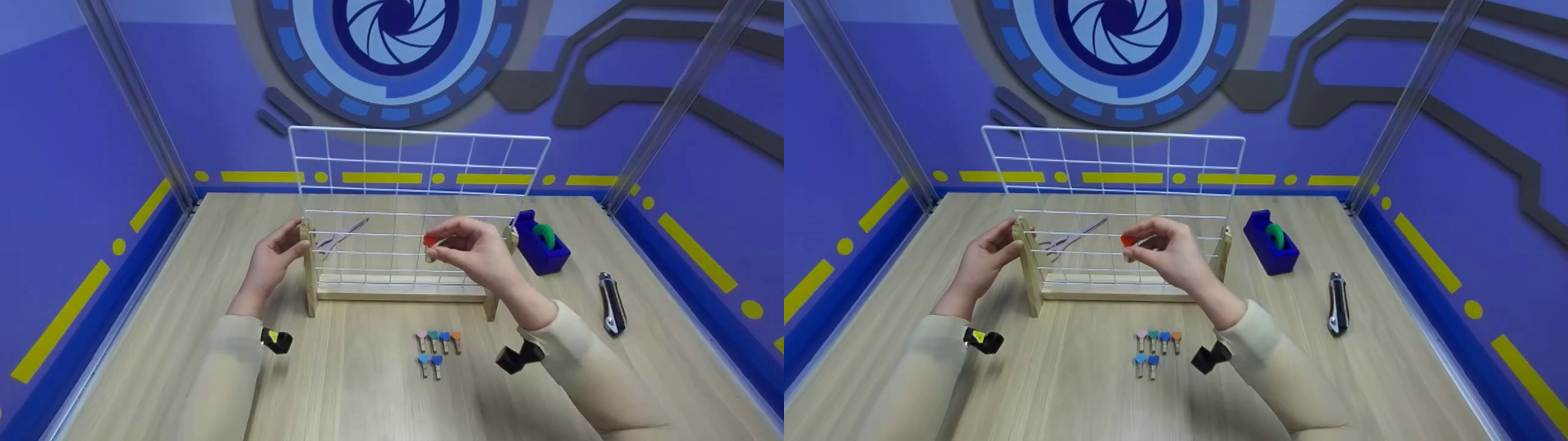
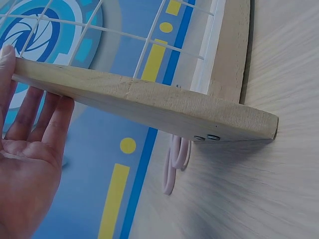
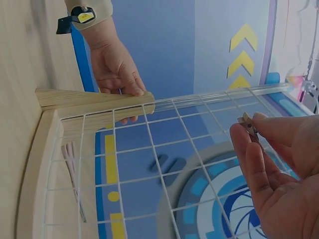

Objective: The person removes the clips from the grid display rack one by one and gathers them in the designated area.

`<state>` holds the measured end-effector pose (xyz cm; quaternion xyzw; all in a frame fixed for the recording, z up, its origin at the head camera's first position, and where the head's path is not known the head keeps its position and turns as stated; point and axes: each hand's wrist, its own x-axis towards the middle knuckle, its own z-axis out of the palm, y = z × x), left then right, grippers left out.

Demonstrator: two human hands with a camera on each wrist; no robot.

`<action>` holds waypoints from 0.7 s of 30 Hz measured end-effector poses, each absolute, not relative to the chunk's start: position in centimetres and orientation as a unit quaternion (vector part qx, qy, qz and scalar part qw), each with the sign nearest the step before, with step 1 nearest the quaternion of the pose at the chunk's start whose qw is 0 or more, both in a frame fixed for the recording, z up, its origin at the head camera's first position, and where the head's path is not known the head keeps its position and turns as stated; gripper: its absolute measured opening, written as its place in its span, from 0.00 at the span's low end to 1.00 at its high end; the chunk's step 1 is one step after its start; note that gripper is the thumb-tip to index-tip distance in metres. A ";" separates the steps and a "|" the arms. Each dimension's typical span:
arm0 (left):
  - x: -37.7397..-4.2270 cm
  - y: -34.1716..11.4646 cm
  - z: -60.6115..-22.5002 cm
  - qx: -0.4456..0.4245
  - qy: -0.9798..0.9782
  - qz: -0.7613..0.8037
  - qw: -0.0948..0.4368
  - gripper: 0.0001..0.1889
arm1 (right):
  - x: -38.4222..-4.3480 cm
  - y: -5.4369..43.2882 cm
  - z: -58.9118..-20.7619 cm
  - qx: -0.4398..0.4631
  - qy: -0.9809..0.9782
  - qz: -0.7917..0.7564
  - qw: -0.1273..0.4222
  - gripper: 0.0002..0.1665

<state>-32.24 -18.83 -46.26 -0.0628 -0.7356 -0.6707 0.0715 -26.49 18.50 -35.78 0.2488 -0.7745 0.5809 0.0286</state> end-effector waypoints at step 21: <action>-32.2 -18.8 -46.1 -0.063 -0.734 -0.673 0.073 0.30 | -23.6 23.0 -43.2 0.209 -0.804 0.556 -0.030 0.14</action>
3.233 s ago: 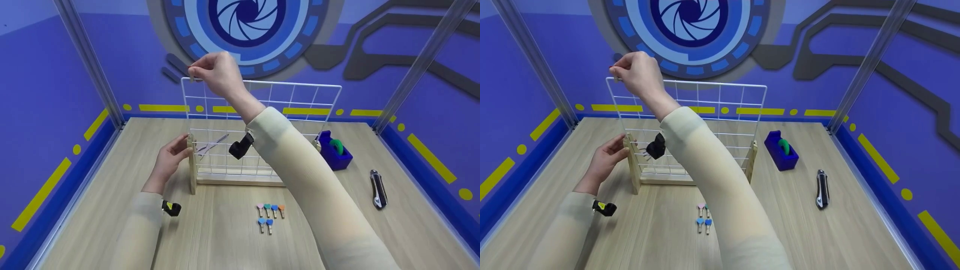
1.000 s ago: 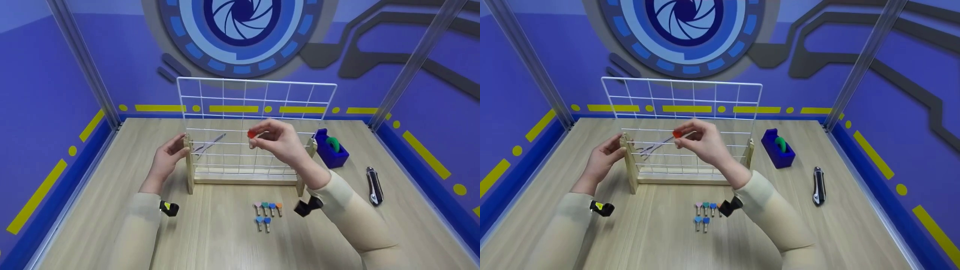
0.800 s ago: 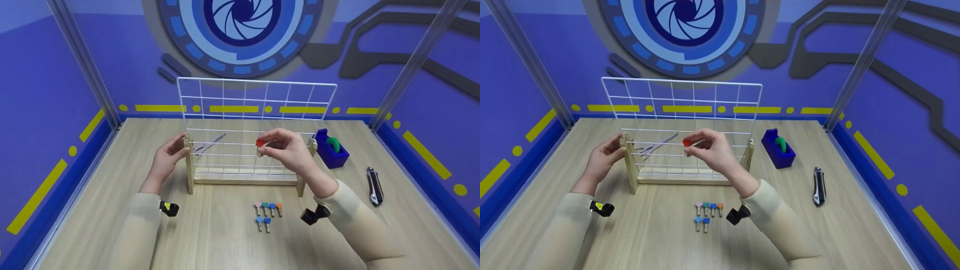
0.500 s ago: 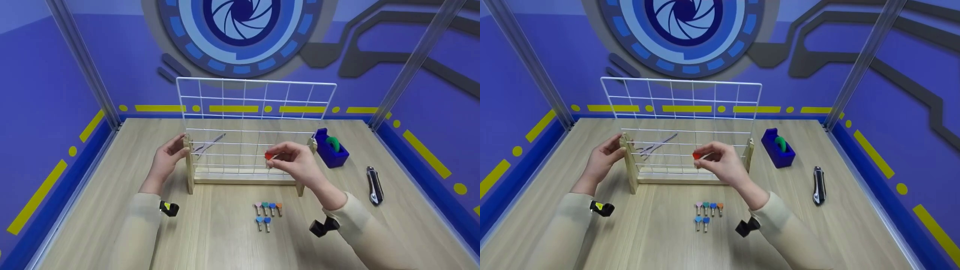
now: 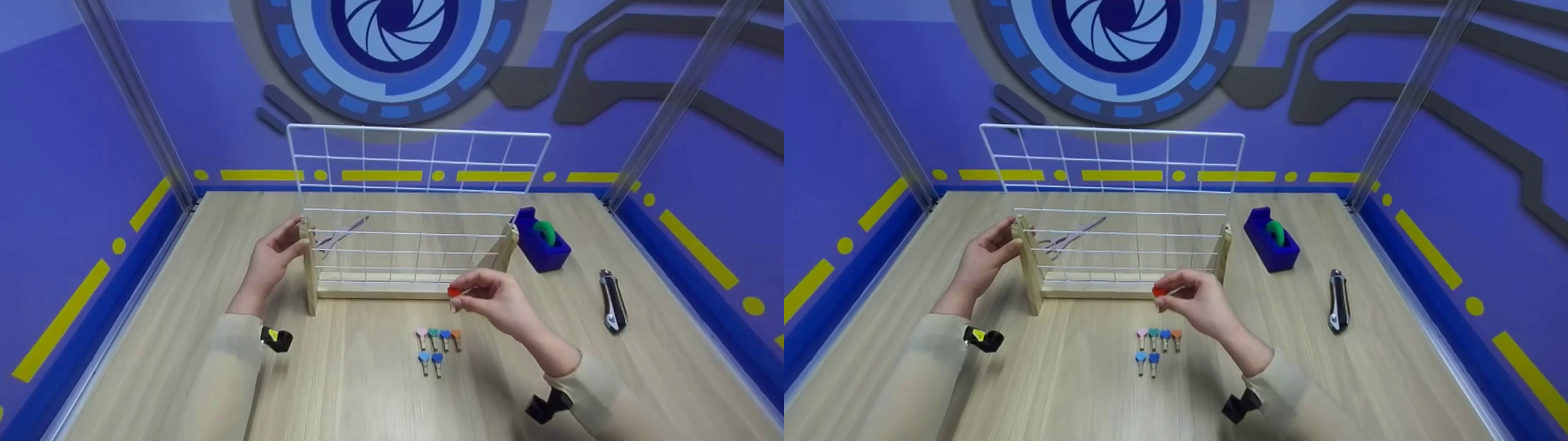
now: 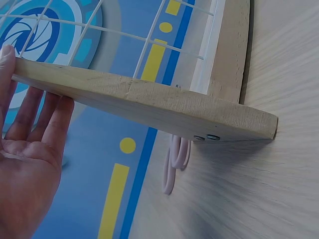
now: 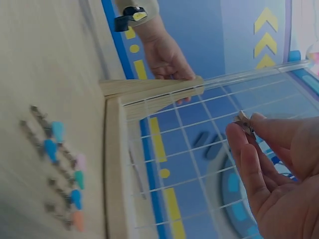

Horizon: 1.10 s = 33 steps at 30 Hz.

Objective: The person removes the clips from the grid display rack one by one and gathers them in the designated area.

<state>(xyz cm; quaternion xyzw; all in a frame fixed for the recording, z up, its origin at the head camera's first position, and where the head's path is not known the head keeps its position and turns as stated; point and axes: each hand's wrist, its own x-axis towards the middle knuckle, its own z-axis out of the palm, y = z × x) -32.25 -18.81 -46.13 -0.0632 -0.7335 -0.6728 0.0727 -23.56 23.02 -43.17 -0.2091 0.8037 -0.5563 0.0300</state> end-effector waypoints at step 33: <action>-32.1 -19.0 -46.1 -0.063 -0.746 -0.659 0.065 0.30 | -20.2 23.1 -53.1 -0.100 0.839 -0.523 0.116 0.11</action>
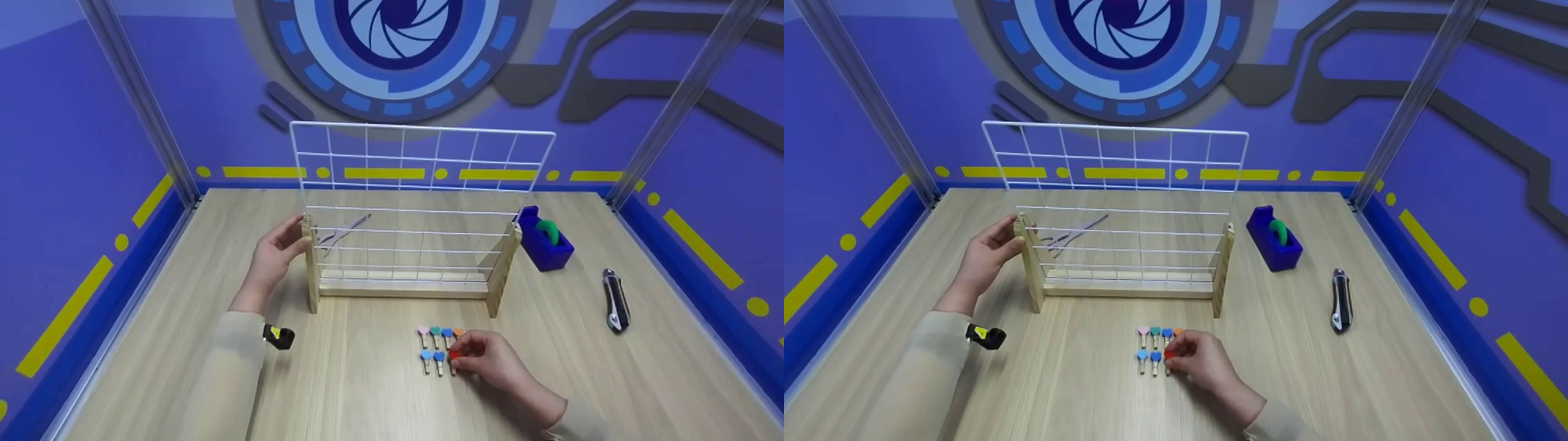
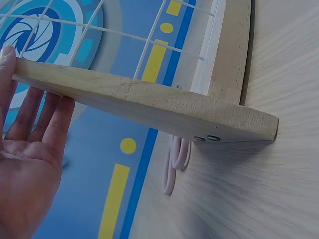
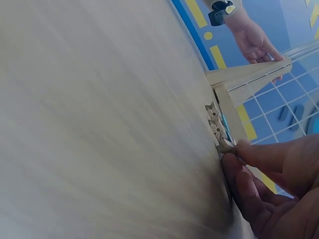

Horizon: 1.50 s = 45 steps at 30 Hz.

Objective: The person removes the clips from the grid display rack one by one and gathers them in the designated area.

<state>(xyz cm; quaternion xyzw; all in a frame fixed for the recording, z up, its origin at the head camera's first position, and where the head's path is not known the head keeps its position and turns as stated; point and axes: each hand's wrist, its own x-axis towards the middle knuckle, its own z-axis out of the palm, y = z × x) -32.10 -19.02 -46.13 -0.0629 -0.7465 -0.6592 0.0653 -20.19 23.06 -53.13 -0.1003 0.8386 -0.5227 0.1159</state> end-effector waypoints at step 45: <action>-32.3 -19.1 -46.2 -0.056 -0.748 -0.658 0.060 0.30 | -20.9 24.3 -50.0 -0.044 0.891 -0.450 0.038 0.10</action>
